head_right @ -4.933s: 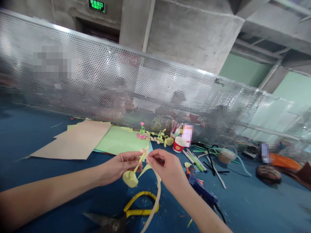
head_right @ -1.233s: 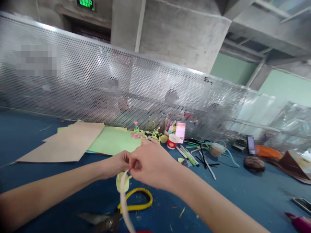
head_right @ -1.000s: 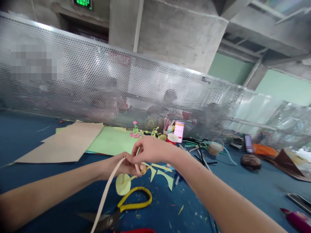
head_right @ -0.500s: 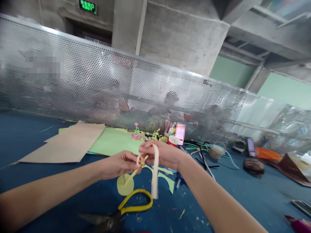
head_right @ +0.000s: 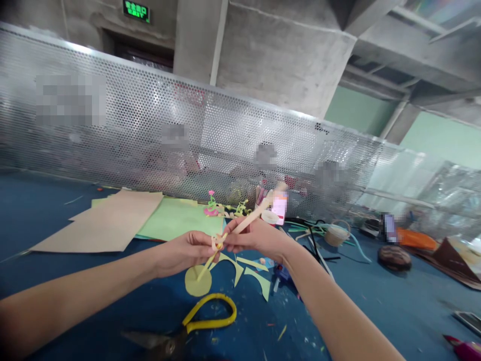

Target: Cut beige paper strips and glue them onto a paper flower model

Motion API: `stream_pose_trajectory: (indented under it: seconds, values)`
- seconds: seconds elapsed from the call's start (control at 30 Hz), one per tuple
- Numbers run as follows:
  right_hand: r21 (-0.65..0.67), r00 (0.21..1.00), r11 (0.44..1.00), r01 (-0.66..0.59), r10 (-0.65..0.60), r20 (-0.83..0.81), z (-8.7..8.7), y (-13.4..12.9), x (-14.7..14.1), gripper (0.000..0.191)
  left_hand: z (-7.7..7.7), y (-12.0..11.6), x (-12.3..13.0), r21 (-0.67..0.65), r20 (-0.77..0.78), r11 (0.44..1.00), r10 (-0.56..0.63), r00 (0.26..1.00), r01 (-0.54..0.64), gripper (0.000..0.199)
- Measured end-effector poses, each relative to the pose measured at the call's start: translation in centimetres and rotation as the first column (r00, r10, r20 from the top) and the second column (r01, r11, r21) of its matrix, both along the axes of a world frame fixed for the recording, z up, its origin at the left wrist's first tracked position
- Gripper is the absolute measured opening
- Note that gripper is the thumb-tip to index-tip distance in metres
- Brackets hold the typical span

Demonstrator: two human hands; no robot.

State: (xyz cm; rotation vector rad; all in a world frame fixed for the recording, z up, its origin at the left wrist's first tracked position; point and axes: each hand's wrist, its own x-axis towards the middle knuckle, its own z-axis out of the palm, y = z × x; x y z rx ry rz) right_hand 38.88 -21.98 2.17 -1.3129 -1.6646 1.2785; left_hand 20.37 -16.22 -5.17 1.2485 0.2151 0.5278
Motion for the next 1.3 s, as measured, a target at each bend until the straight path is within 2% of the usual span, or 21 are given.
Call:
stream_pose_trajectory:
  seconds: [0.1,0.27,0.43,0.5,0.63,0.77,0.87,0.97,1.07,1.17,1.23,1.3]
  values:
    - [0.089,0.999,0.996,-0.008,0.004,0.048,-0.1,-0.3,-0.2,0.022,0.0,0.2,0.0,-0.046,0.048,0.999,0.007,0.999,-0.005,0.010]
    - [0.217,0.985,0.968,0.127,-0.148,0.085,-0.9,-0.3,-0.3,0.023,0.1,0.5,0.0,-0.084,0.064,0.996,0.026,0.998,-0.021,0.010]
    - [0.435,0.956,0.882,0.179,-0.261,0.134,-2.0,-0.4,-0.5,0.019,0.1,0.6,0.1,-0.095,0.059,0.995,0.034,0.998,-0.028,0.012]
    - [0.415,0.962,0.892,0.179,-0.247,0.116,-2.2,-0.6,-0.5,0.021,0.0,0.6,0.1,-0.087,0.067,0.996,0.036,0.997,-0.030,0.012]
    - [0.275,0.976,0.939,0.205,-0.216,0.010,-2.7,-1.0,-0.1,0.031,-0.3,0.7,0.3,-0.076,0.064,0.995,0.076,0.995,-0.071,0.013]
    - [0.220,0.955,0.932,0.289,-0.266,-0.129,-3.0,-0.6,0.5,0.034,-0.5,0.5,0.6,-0.076,0.018,0.991,0.115,0.993,-0.113,0.018]
    - [0.200,0.944,0.929,0.310,-0.277,-0.177,-2.5,0.3,0.6,0.029,-0.5,0.1,0.9,-0.002,-0.069,0.991,0.131,0.989,-0.132,0.018]
    - [0.157,0.976,0.966,0.205,-0.189,-0.108,-1.0,1.3,0.2,0.024,-0.5,-0.2,1.1,0.117,-0.105,0.988,0.118,0.987,-0.105,0.018]
    - [0.238,0.997,0.971,0.036,-0.051,0.058,0.9,1.4,-0.8,0.018,-0.8,-0.3,1.3,0.178,-0.108,0.982,0.088,0.990,-0.068,0.020]
    - [0.366,0.959,0.916,-0.166,0.064,0.275,2.4,-0.3,-2.1,0.010,-1.2,0.2,1.1,0.199,-0.082,0.973,0.135,0.987,-0.117,0.016]
    - [0.422,0.897,0.869,-0.259,0.054,0.439,2.6,-2.2,-2.8,0.009,-1.4,0.8,0.8,0.184,-0.054,0.967,0.187,0.981,-0.174,0.018]
    - [0.446,0.836,0.834,-0.324,0.032,0.548,2.1,-4.2,-2.8,0.015,-1.6,1.5,0.5,0.135,-0.039,0.963,0.240,0.970,-0.233,0.023]
